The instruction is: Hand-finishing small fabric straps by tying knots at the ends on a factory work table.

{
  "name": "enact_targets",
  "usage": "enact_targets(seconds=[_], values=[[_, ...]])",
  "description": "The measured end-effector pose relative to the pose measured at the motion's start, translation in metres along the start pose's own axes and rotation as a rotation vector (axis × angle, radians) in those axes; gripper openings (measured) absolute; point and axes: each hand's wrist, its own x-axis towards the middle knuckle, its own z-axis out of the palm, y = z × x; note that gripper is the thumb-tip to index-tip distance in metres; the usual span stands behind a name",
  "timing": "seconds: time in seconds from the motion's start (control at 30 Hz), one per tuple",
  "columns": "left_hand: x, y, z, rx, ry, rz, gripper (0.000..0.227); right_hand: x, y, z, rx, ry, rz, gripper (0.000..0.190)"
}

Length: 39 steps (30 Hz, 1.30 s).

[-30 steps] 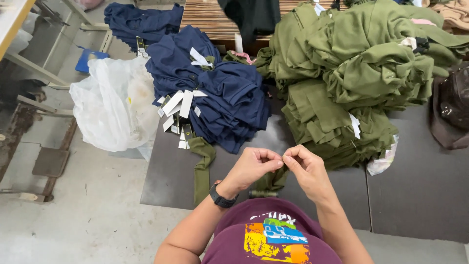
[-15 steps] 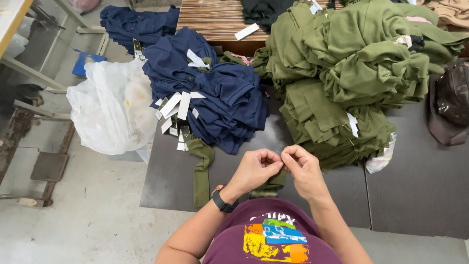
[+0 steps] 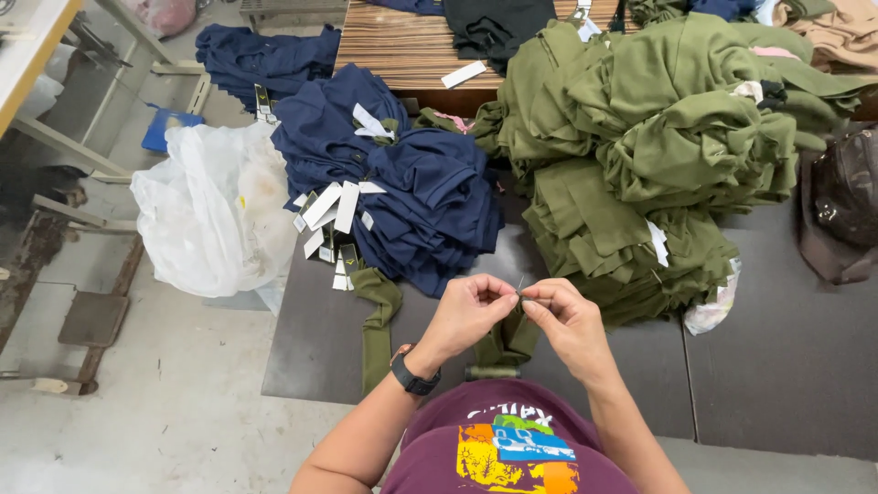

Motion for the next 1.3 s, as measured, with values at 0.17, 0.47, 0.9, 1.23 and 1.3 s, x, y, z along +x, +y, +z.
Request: enact_targets(seconds=[0.17, 0.47, 0.9, 1.23, 1.3], values=[[0.0, 0.0, 0.0, 0.049, 0.013, 0.03, 0.013, 0.006, 0.005, -0.001, -0.105, -0.019, -0.094, 0.006], [0.006, -0.024, -0.001, 0.24, 0.072, 0.314, 0.004, 0.006, 0.001, -0.008, -0.108, -0.109, 0.091, 0.008], [0.002, -0.025, -0.007, 0.412, -0.011, 0.557, 0.004, 0.011, -0.008, -0.025, -0.324, -0.136, 0.126, 0.01], [0.002, -0.027, -0.013, 0.681, 0.001, 0.763, 0.008, 0.015, -0.042, -0.025, -0.517, -0.356, 0.081, 0.01], [0.002, -0.028, -0.012, 0.745, -0.045, 0.829, 0.01, 0.015, -0.042, -0.025, -0.626, -0.323, -0.115, 0.011]])
